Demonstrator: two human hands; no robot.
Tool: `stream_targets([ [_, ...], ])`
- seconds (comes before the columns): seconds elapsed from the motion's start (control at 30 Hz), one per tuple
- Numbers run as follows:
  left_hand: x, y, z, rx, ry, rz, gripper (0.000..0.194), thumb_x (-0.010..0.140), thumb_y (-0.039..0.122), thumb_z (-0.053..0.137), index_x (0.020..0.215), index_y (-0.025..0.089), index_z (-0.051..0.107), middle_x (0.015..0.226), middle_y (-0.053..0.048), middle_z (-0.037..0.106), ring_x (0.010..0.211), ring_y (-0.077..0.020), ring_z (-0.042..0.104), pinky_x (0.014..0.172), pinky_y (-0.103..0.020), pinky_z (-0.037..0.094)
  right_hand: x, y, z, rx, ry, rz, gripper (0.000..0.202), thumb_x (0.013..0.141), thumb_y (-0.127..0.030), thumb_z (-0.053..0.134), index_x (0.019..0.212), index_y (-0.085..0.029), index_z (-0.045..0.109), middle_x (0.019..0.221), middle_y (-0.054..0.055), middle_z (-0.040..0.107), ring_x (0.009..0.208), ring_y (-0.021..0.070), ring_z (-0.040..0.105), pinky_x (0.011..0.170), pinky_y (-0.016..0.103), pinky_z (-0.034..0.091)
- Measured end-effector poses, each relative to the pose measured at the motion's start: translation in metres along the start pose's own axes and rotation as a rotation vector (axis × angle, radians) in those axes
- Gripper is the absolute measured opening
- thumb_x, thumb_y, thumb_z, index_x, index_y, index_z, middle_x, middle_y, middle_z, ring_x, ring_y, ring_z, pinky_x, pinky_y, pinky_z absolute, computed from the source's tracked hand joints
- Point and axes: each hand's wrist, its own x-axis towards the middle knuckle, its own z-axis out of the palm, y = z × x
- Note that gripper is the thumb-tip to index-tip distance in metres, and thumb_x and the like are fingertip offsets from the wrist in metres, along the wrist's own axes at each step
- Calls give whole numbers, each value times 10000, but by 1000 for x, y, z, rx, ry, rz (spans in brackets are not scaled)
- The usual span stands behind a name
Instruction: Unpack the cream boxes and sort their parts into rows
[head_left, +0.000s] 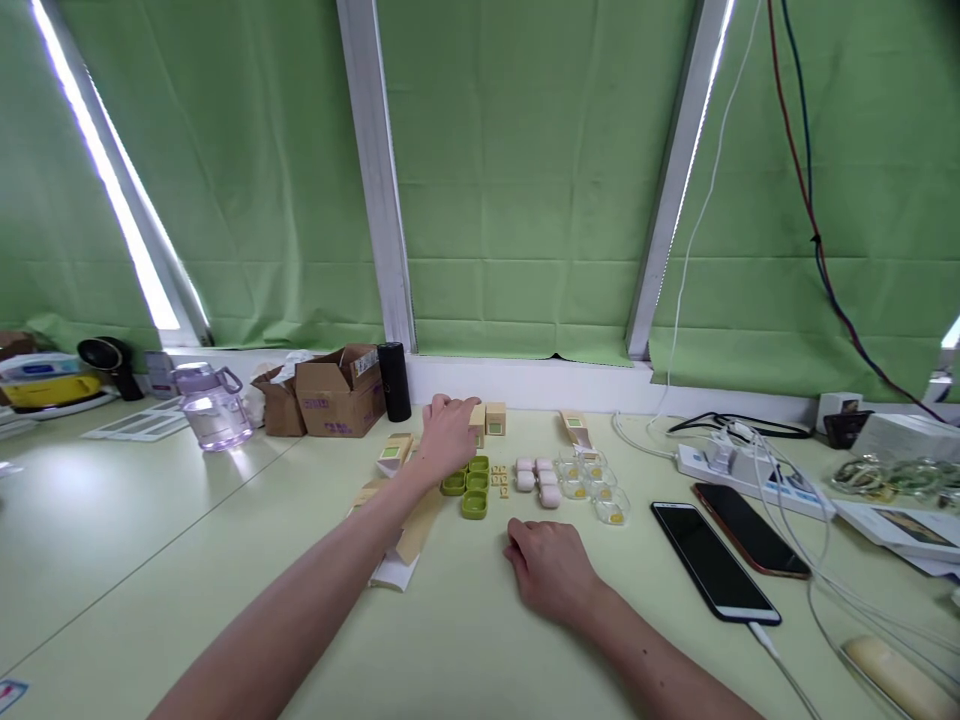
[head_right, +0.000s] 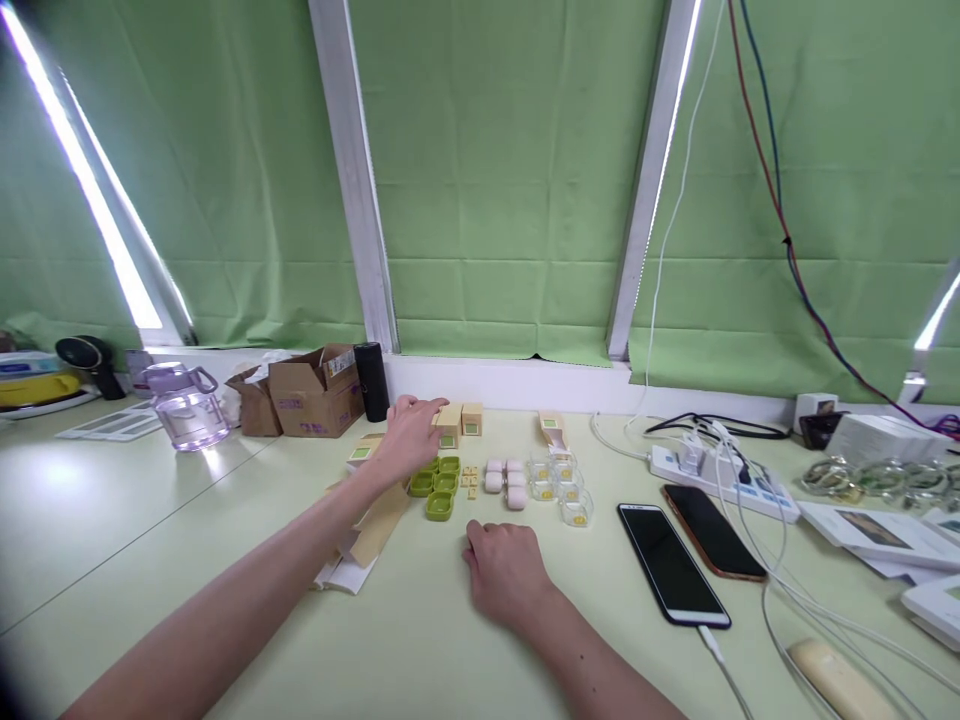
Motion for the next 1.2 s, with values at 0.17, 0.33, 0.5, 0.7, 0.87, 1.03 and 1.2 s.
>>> stream_targets([
  [0.17, 41, -4, 31, 88, -137, 44, 619, 890, 270, 553, 1490, 213, 413, 1446, -172, 536, 1321, -364, 361, 1055, -467, 330, 0, 2, 1, 21, 7, -7, 85, 969, -242, 519, 967, -213, 599, 930, 47, 772, 804, 211, 718, 592, 296, 245],
  [0.33, 69, -6, 62, 122, -191, 41, 633, 872, 299, 583, 1469, 172, 417, 1425, -208, 512, 1376, -383, 327, 1086, -475, 325, 1, 3, 4, 29, 43, -7, 81, 953, -241, 522, 955, -218, 599, 906, 37, 771, 775, 206, 710, 578, 308, 202],
  [0.5, 84, -8, 85, 141, -239, 37, 689, 870, 299, 579, 1511, 179, 357, 1463, -228, 475, 1428, -408, 292, 1107, -511, 302, 1, 2, 4, 37, 56, -8, 70, 942, -245, 527, 936, -219, 592, 895, 31, 769, 749, 201, 705, 571, 312, 163],
  [0.7, 96, -15, 97, 161, -273, 30, 760, 864, 307, 599, 1548, 175, 293, 1498, -251, 435, 1461, -435, 263, 1134, -554, 258, 2, 2, 6, 43, 59, -7, 70, 939, -239, 528, 936, -216, 593, 891, 32, 770, 744, 194, 701, 573, 315, 162],
  [0.87, 106, -14, 103, 164, -296, 18, 799, 863, 354, 604, 1571, 203, 265, 1511, -239, 437, 1469, -449, 260, 1131, -582, 263, 3, 1, 5, 52, 38, -4, 68, 948, -237, 527, 952, -213, 590, 903, 41, 770, 756, 190, 697, 578, 312, 181],
  [1.03, 109, -14, 111, 151, -308, 32, 744, 843, 348, 638, 1526, 237, 362, 1491, -213, 469, 1468, -456, 275, 1132, -601, 273, 3, 0, 2, 56, 23, 4, 70, 953, -239, 524, 945, -213, 589, 904, 42, 772, 774, 199, 710, 576, 317, 164],
  [1.2, 106, -15, 114, 111, -260, 117, 572, 846, 282, 612, 1400, 218, 485, 1522, -181, 449, 1525, -407, 192, 1192, -593, 204, 3, 1, 2, 52, 16, -3, 78, 959, -245, 521, 955, -212, 592, 914, 48, 773, 789, 214, 720, 578, 319, 165],
])
